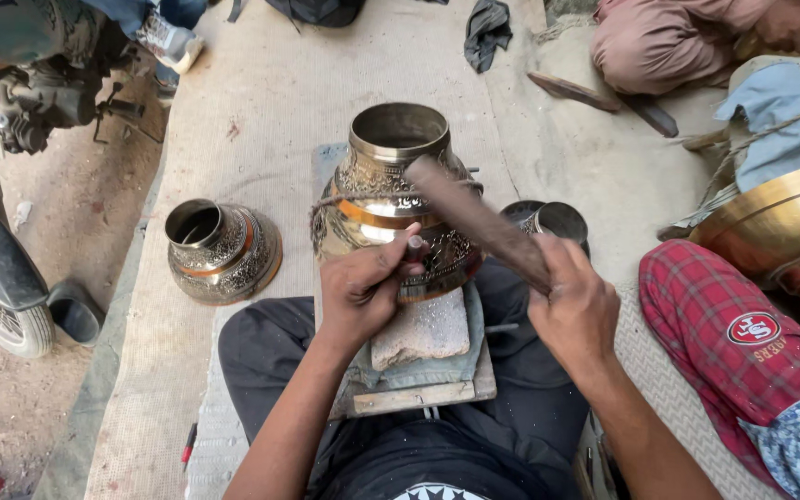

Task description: The person sits on the ground with an engraved brass pot resting on a stone block and repeatedly strikes a metal punch held against the pot's surface using a wooden mallet, rotating the pot to work around its decorated body.

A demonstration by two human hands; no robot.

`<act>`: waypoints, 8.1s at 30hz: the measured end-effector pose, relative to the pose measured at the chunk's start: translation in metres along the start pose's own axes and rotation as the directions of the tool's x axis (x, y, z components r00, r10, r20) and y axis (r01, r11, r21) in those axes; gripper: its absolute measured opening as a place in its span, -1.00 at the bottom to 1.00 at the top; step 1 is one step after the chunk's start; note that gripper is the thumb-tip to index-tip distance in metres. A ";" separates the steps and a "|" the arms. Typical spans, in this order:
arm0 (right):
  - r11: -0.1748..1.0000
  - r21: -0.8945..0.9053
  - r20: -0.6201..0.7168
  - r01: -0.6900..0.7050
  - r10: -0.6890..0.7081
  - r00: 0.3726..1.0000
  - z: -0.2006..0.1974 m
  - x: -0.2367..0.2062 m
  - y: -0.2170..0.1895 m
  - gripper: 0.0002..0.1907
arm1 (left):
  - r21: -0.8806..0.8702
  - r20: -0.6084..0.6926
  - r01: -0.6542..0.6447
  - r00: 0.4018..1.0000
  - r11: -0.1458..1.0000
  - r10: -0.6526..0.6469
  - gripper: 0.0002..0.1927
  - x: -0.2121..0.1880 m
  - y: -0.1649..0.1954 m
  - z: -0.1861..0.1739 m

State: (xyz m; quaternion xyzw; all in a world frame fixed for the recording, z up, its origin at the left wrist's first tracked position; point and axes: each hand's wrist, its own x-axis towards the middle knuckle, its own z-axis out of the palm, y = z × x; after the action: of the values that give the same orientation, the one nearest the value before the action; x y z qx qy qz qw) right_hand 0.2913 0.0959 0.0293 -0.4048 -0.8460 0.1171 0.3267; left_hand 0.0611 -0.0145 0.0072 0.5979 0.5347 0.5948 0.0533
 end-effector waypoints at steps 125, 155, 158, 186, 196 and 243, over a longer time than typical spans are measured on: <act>0.907 0.416 0.144 0.058 -0.129 0.981 -0.076 0.086 -0.042 -0.78 | 0.040 -0.128 -0.129 0.983 0.991 0.133 -0.36 0.021 0.012 0.020; 0.956 0.249 0.108 0.156 -0.188 0.976 -0.050 0.087 -0.035 -0.73 | -0.027 -0.100 -0.102 0.990 0.994 0.099 -0.48 0.022 0.003 0.021; 0.957 0.005 0.010 0.290 -0.290 0.957 -0.055 0.084 -0.033 -0.49 | -0.038 -0.085 -0.088 0.993 0.995 0.084 -0.49 0.024 0.001 0.022; 0.969 -0.149 0.081 -0.197 0.211 0.974 -0.044 0.027 0.023 -0.56 | -0.074 0.225 -0.153 0.960 0.985 0.166 -0.30 0.058 0.004 0.000; 0.980 -0.147 0.066 -0.136 0.147 0.987 -0.081 0.024 -0.023 -0.59 | -0.022 0.127 -0.128 0.983 0.992 0.130 -0.41 0.048 0.000 -0.001; 0.953 0.303 0.115 0.015 -0.053 0.992 -0.074 0.116 -0.016 -0.60 | 0.009 -0.207 -0.001 0.978 1.000 0.003 -0.30 0.018 -0.005 0.028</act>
State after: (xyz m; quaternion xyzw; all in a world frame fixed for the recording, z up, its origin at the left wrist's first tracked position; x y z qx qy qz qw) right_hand 0.2764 0.1690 0.1453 -0.3275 -0.8434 0.2639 0.3344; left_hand 0.0748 0.0168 0.0074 0.5337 0.5391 0.6515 -0.0058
